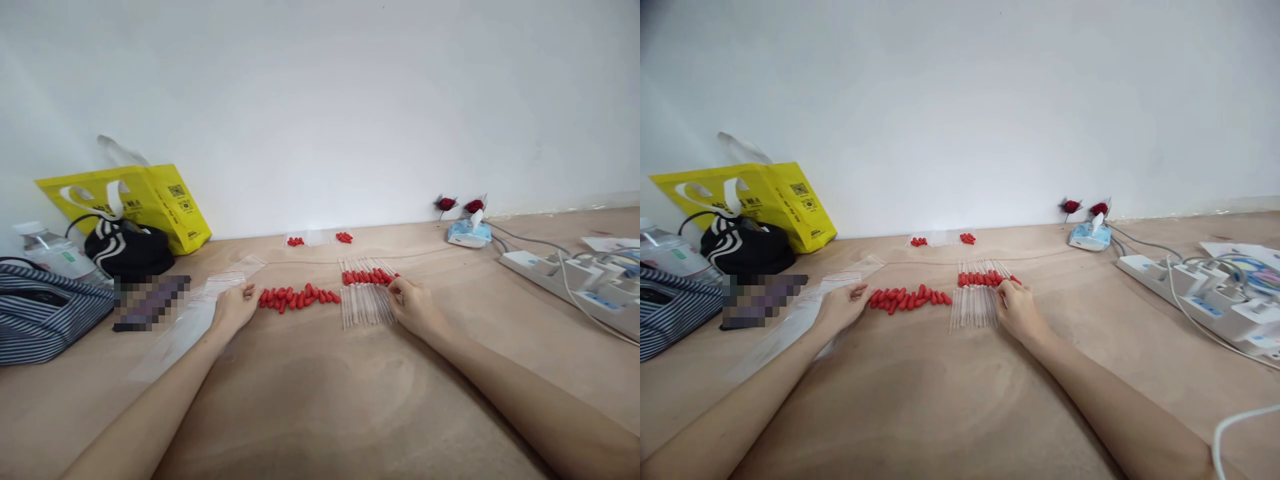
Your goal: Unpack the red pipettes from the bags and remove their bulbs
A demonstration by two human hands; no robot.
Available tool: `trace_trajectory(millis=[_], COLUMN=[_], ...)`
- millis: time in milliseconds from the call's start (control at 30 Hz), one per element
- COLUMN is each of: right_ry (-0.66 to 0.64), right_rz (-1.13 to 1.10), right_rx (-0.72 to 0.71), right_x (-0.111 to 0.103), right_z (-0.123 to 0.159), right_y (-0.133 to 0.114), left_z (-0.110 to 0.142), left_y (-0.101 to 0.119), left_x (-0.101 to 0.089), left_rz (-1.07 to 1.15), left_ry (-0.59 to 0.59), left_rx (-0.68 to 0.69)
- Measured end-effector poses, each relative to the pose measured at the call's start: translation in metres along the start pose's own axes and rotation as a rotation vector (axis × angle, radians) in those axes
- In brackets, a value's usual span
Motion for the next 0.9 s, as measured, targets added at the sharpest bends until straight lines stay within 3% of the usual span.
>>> trace_trajectory(millis=[233, 433, 600, 733, 900], right_ry=[-0.098, -0.216, -0.189, -0.146, -0.199], right_rz=[0.232, 0.322, 0.285, 0.323, 0.323], right_rx=[0.056, 0.071, 0.122, 0.237, 0.208], right_x=[0.007, 0.009, 0.006, 0.002, 0.011], right_z=[0.0, 0.006, 0.0, -0.015, -0.025], right_y=[-0.011, -0.022, -0.012, 0.006, 0.017], left_z=[0.009, 0.019, 0.03, 0.046, 0.067], left_y=[0.008, 0.018, 0.028, 0.044, 0.064], left_x=[-0.012, -0.008, -0.002, 0.009, 0.023], left_rz=[-0.079, -0.046, -0.013, 0.036, 0.09], left_ry=[0.141, 0.226, 0.275, 0.254, 0.178], left_rx=[0.095, 0.294, 0.476, 0.708, 0.888])
Point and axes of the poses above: each hand's wrist, its own z-axis away from the middle knuckle, its own x-axis out of the palm, y = z × x, the point moved 4 cm from there along -z, towards the middle knuckle, and after that the axes turned 10 degrees about z, right-handed, at the moved point
